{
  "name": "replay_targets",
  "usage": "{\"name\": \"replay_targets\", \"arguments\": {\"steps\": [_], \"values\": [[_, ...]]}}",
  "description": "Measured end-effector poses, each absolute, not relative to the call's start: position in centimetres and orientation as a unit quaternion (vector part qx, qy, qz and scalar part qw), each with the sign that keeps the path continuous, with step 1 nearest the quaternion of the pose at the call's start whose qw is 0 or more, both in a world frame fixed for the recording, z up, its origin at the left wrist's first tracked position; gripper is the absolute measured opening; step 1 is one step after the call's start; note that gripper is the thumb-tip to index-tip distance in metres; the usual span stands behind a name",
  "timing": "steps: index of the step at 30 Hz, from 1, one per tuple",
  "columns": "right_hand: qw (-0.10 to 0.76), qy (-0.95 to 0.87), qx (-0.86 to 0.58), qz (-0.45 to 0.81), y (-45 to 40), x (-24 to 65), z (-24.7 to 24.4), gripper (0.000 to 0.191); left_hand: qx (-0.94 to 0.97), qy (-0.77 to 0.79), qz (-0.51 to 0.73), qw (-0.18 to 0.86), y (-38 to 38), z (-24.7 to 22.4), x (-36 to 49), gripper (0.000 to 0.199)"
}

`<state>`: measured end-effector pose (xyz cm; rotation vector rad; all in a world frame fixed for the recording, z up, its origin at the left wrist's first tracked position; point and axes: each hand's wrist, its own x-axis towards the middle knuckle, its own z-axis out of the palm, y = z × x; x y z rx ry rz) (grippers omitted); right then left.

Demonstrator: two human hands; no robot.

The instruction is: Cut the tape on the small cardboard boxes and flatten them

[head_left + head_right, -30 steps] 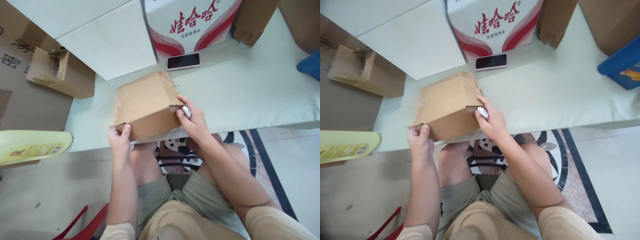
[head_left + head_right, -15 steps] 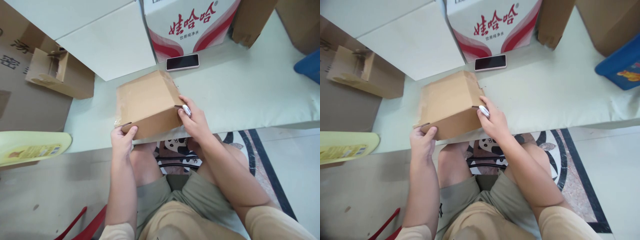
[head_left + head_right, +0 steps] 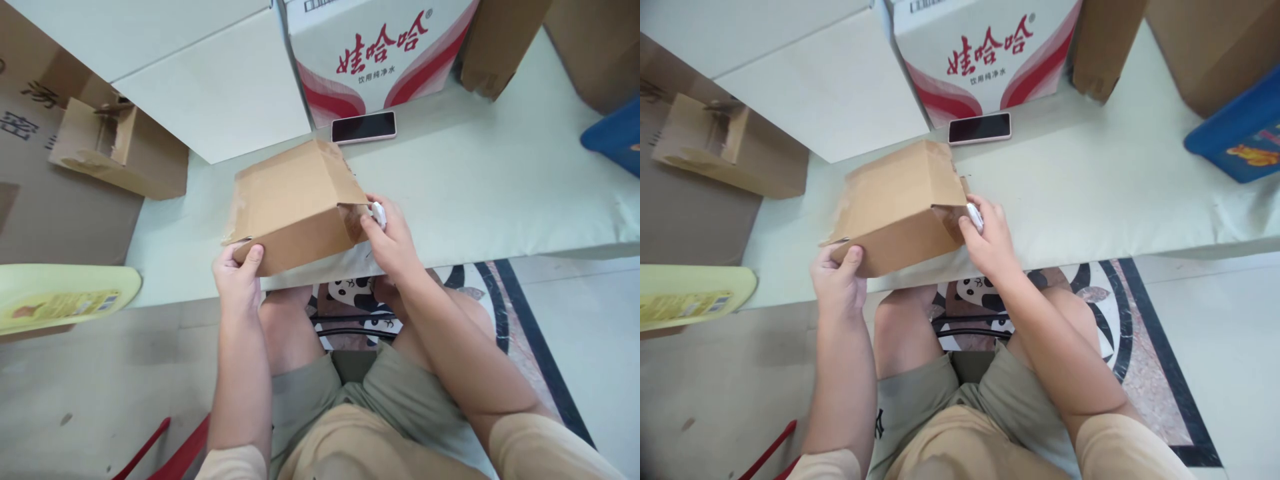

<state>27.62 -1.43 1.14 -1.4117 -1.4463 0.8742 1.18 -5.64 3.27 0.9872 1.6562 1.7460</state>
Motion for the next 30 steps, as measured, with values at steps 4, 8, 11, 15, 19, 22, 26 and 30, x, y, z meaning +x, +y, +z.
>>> {"name": "replay_targets", "arguments": {"steps": [4,8,11,15,19,22,26,30], "values": [[0.404,-0.612,-0.564,0.379,-1.5,27.4,2.0,0.031,0.335,0.619,0.638,0.312,-5.9,2.8,1.8,0.062],[0.362,-0.609,-0.566,0.422,-1.7,27.4,2.8,0.031,0.322,0.631,0.606,0.363,-6.2,2.6,2.0,0.061],[0.352,-0.592,-0.565,0.453,-1.8,27.5,3.0,0.038,0.329,0.634,0.600,0.361,-6.2,2.5,1.9,0.060],[0.347,-0.587,-0.574,0.454,-1.8,27.5,2.9,0.040,0.322,0.631,0.608,0.359,-6.1,2.5,1.9,0.060],[0.395,-0.588,-0.554,0.437,-1.7,27.5,2.6,0.039,0.313,0.632,0.615,0.351,-6.1,2.5,1.9,0.059],[0.429,-0.582,-0.543,0.427,-1.7,27.6,2.5,0.043,0.305,0.636,0.617,0.349,-6.1,2.5,1.9,0.060],[0.418,-0.573,-0.567,0.419,-1.7,27.6,2.6,0.029,0.295,0.634,0.625,0.348,-6.1,2.4,1.9,0.060],[0.420,-0.580,-0.593,0.369,-1.7,27.6,2.6,0.024,0.285,0.633,0.631,0.346,-6.0,2.4,1.9,0.062]]}}
